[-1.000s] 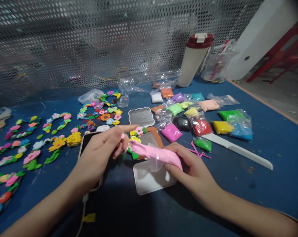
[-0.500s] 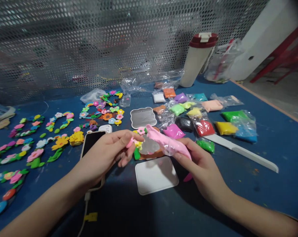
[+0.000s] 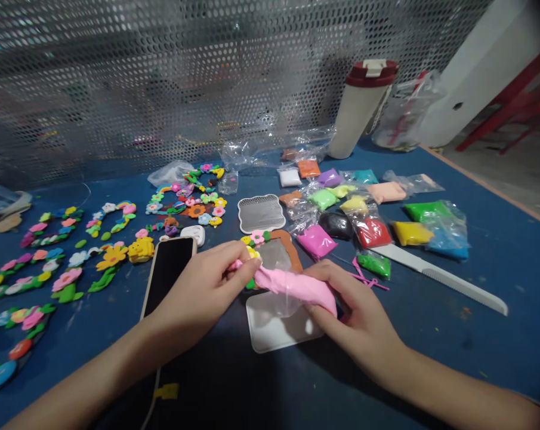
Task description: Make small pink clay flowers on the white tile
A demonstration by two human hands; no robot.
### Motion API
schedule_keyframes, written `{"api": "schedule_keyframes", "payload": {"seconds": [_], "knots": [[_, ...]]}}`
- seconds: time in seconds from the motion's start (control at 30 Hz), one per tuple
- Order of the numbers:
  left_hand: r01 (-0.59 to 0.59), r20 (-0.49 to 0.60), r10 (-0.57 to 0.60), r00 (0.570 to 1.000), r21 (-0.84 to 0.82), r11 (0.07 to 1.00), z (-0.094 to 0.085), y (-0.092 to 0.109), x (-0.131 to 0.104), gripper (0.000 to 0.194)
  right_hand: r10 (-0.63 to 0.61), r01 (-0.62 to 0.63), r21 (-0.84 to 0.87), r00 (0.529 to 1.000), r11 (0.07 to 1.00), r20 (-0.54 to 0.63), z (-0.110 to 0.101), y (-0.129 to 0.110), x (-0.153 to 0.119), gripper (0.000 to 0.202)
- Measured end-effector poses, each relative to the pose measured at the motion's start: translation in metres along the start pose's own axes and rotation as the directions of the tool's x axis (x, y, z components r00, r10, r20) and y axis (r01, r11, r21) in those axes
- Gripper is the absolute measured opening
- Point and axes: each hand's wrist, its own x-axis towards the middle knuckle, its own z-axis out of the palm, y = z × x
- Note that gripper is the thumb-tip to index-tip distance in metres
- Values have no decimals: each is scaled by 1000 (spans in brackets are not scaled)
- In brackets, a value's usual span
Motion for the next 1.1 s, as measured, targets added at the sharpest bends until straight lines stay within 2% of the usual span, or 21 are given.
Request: {"api": "schedule_keyframes", "payload": {"seconds": [0.07, 0.13, 0.23, 0.37, 0.47, 0.57, 0.6, 0.67, 0.77, 0.83, 1.0, 1.1], "knots": [[-27, 31, 26, 999, 11, 1000, 1, 0, 0, 32, -23, 23, 0, 1000, 1000, 10, 1, 0, 0, 17], [-42, 12, 41, 999, 8, 999, -1, 0, 0, 33, -23, 23, 3, 1000, 1000, 15, 0, -1, 0, 19], [-38, -112, 40, 993, 24, 999, -6, 0, 0, 32, 6, -6, 20, 1000, 1000, 15, 0, -1, 0, 18], [38, -307, -31, 951, 18, 999, -12, -4, 4, 32, 32, -31, 75, 999, 997, -12, -1, -1, 0, 11], [96, -352, -161, 922, -196, 976, -14, -11, 10, 30, 65, -60, 125, 997, 990, -39, -3, 0, 0, 9], [91, -363, -262, 894, -427, 900, -15, -16, 16, 22, 92, -79, 192, 994, 978, -60, -5, 1, -1, 10], [82, -354, -268, 896, -461, 884, -15, -17, 17, 20, 99, -83, 214, 993, 973, -63, -5, 2, -1, 10], [82, -284, -241, 928, -475, 876, -14, -17, 17, 21, 120, -101, 254, 991, 962, -58, -5, 2, -1, 11], [125, -85, -195, 977, -514, 849, -10, -15, 14, 28, 158, -137, 309, 987, 941, -42, -4, 4, -1, 10], [159, 13, -188, 982, -593, 789, -6, -15, 13, 33, 166, -140, 331, 985, 933, -52, -4, 6, -1, 11], [213, 137, -181, 974, -828, 519, -3, -18, 14, 41, 185, -138, 368, 978, 920, -97, -3, 8, 0, 8], [256, 204, -157, 966, -829, 497, -6, -20, 13, 43, 194, -142, 395, 976, 908, -96, -3, 8, 1, 8]]}}
